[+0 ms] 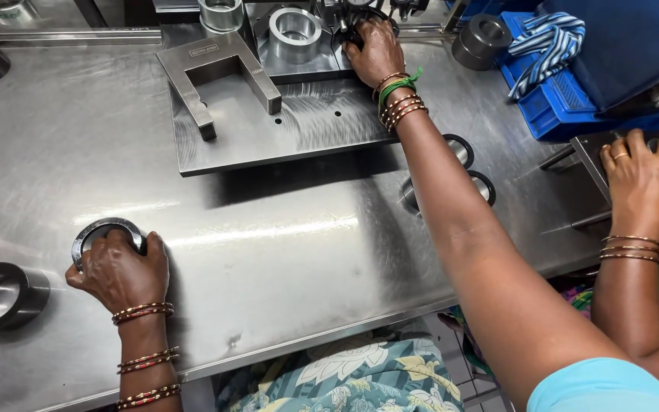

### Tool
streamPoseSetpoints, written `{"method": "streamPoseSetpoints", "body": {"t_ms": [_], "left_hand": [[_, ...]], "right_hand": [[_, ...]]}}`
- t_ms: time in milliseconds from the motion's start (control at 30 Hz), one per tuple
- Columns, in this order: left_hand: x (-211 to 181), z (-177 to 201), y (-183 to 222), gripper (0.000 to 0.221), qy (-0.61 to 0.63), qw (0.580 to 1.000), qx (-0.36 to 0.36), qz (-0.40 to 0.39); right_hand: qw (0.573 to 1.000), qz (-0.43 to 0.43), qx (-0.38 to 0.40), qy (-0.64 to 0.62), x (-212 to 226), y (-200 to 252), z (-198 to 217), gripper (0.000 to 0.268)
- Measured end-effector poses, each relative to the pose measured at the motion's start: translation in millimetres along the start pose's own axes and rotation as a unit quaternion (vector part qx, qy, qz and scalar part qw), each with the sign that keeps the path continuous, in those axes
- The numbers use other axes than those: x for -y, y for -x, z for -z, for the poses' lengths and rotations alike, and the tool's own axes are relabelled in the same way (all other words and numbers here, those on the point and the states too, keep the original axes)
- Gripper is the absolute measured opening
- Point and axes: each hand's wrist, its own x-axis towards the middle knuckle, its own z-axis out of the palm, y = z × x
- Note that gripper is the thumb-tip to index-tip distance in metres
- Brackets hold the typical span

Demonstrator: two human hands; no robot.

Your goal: Measure metal ring diameters using a precision gauging fixture.

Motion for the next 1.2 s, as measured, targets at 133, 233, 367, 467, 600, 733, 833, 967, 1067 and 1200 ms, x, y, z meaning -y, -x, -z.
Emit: {"method": "streamPoseSetpoints", "body": {"t_ms": [133,233,367,467,600,733,833,967,1067,1200], "left_hand": [[0,-2,-3,0.031,-0.002,1.0,-0.009,-0.005],[-1,0,-2,0.031,0.0,1.0,-0.007,-0.002],[-1,-1,-1,0.031,-0.012,1.0,-0.008,-0.003],[0,-4,-2,0.031,-0.015,1.0,-0.012,-0.005],[1,-2,-1,0.031,-0.008,1.0,-0.014,0.0],[1,-1,2,0.033,-0.023,1.0,-0.005,0.002],[-3,2,-4,0.033,-0.035,0.999,0.007,0.005],[2,-6,-3,0.035,-0.058,0.998,0.02,0.014],[9,-12,2,0.038,-0.078,0.997,0.016,0.005],[6,-9,-3,0.04,-0.075,0.997,0.022,0.012]], "right_hand": [[1.0,-0.016,0.014,0.011,6,-2,6,0.038],[0.999,-0.013,0.025,0.027,6,1,6,0.038],[0.998,0.013,-0.019,0.06,2,-1,-4,0.043],[0.998,0.013,0.018,0.063,-4,-3,-7,0.045],[0.998,-0.015,0.029,0.05,11,3,6,0.042],[0.998,-0.017,0.023,0.057,4,5,-6,0.044],[0.998,-0.012,0.0,0.064,1,0,-8,0.046],[0.997,-0.015,0.003,0.073,0,0,-12,0.046],[0.996,-0.057,0.042,0.052,28,7,14,0.043],[0.996,-0.058,0.039,0.057,17,-2,1,0.042]]}}
